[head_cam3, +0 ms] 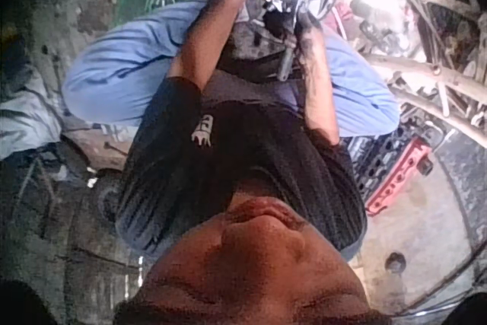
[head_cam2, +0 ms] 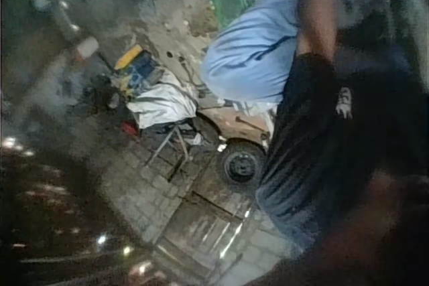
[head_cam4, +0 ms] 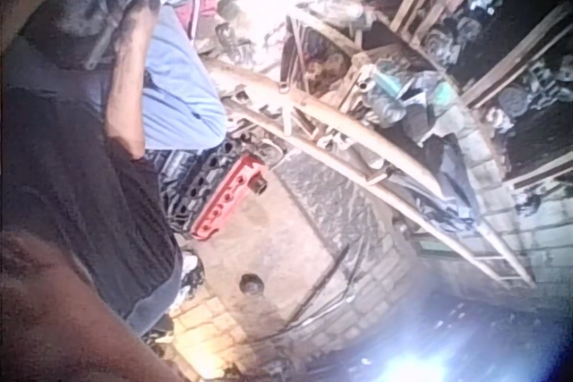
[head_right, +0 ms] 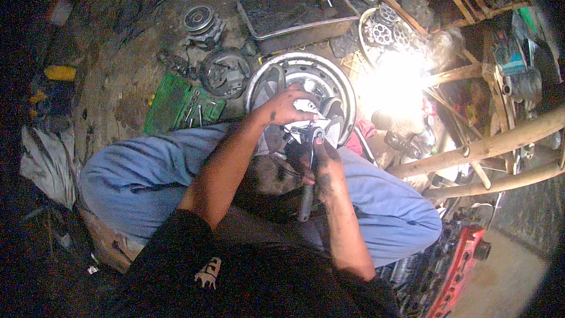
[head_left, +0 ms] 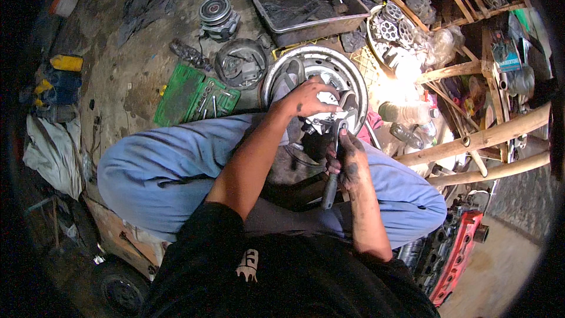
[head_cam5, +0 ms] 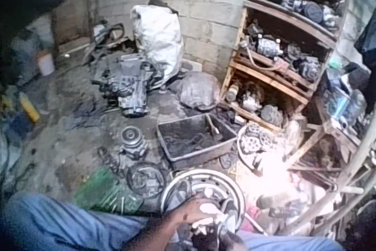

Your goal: The person sits on the floor in a workshop and uses a ratchet wrench to tighten bolts on a wheel hub assembly resting on a metal basin. The person repeatedly rotates the hub and applies torque to the fasteners throughout the clip.

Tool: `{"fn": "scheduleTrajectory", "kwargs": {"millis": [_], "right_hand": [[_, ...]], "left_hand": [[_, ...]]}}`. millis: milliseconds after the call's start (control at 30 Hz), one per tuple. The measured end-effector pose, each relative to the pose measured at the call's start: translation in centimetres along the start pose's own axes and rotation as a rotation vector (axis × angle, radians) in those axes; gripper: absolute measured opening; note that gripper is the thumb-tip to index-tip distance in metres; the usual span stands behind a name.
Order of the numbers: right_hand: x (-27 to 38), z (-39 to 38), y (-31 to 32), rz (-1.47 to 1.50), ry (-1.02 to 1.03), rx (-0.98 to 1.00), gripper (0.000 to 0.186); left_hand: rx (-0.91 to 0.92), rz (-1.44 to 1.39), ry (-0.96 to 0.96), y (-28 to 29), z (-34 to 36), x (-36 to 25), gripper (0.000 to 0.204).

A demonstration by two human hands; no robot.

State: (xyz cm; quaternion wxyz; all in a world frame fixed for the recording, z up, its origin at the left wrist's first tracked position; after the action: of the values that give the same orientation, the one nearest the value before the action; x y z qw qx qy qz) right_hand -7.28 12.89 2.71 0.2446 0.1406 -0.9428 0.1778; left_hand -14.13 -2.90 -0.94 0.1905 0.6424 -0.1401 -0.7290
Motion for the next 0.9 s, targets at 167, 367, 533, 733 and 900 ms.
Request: {"fn": "scheduleTrajectory", "kwargs": {"millis": [167,367,533,733,900], "right_hand": [[0.2,-0.2,0.8,0.032,0.018,-0.024,0.030],[1.3,-1.6,0.8,0.087,0.062,0.000,0.028],[1.6,-1.8,3.0,0.169,0.131,0.003,0.034],[2.0,-2.2,5.1,0.322,0.141,0.040,0.032],[3.1,-3.0,5.1,0.376,0.205,0.131,0.030]], "left_hand": [[-0.203,-0.012,0.116,0.9,-0.3,0.1,0.020],[-0.370,-0.017,0.238,2.1,-1.5,0.6,0.018],[-0.231,0.011,0.186,1.5,-0.7,0.8,0.024],[0.155,0.244,-0.088,-0.1,-1.2,-4.8,0.057],[-0.090,0.177,-0.173,0.9,-1.6,-4.9,0.051]]}}
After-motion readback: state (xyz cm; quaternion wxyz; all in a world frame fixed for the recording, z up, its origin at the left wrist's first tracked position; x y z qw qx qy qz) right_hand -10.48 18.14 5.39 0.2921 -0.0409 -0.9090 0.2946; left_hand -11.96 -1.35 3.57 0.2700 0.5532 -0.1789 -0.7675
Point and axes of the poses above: each hand's wrist, its own z-axis towards the middle knuckle, its own y-axis out of the back of the hand, x = y × z, the point moved 10 cm from there along z, towards the middle knuckle, and after that the axes turned 7 degrees about -y, right-handed, at the moved point
